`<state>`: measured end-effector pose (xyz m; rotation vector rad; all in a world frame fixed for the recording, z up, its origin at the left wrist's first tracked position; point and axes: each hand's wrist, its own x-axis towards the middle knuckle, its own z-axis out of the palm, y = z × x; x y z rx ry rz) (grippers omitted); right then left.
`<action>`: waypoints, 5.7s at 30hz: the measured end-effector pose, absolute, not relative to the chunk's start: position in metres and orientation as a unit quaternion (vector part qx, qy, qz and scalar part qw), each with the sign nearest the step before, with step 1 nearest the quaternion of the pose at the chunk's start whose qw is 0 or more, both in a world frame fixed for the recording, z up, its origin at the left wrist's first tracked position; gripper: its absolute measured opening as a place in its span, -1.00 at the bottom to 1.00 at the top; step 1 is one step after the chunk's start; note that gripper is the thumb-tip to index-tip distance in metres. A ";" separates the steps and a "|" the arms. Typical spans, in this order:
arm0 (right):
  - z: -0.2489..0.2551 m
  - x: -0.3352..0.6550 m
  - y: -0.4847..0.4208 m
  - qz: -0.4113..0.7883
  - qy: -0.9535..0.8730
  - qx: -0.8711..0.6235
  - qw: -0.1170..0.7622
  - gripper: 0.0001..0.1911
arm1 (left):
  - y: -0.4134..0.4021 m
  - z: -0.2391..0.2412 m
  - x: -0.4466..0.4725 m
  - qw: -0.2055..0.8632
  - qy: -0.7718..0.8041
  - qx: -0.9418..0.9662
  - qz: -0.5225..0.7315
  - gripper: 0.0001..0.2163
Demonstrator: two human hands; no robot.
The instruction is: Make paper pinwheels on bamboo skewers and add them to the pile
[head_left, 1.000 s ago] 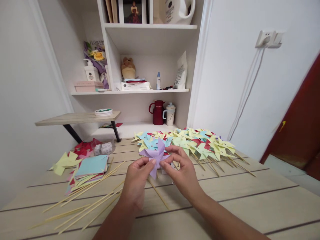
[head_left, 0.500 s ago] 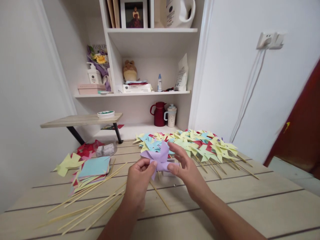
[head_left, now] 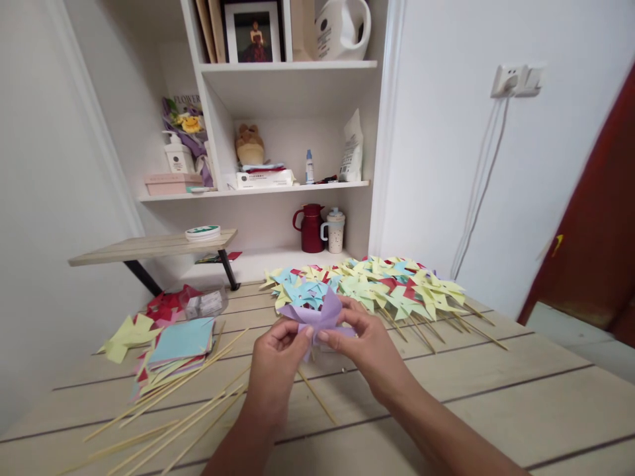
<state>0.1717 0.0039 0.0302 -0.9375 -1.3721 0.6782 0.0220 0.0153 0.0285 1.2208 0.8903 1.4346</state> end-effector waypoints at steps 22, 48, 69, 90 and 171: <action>0.033 0.185 0.006 -0.012 -0.712 -0.450 0.539 -0.86 | 0.029 0.022 0.009 0.041 0.421 0.679 0.600 -0.46; 0.027 0.178 0.009 -0.010 -0.723 -0.428 0.542 -0.89 | 0.028 0.020 0.014 0.059 0.371 0.725 0.577 -0.91; 0.026 0.174 0.013 0.373 -0.610 -0.424 0.556 -0.67 | 0.029 0.017 0.011 0.490 0.370 0.546 0.570 -0.76; 0.019 0.173 0.018 0.368 -0.569 -0.435 0.593 -0.85 | 0.033 0.012 0.014 0.494 0.382 0.526 0.578 -0.76; -0.042 0.221 0.024 0.280 -0.664 -0.577 0.385 -0.79 | 0.088 -0.016 -0.027 0.410 0.510 0.301 0.694 -0.66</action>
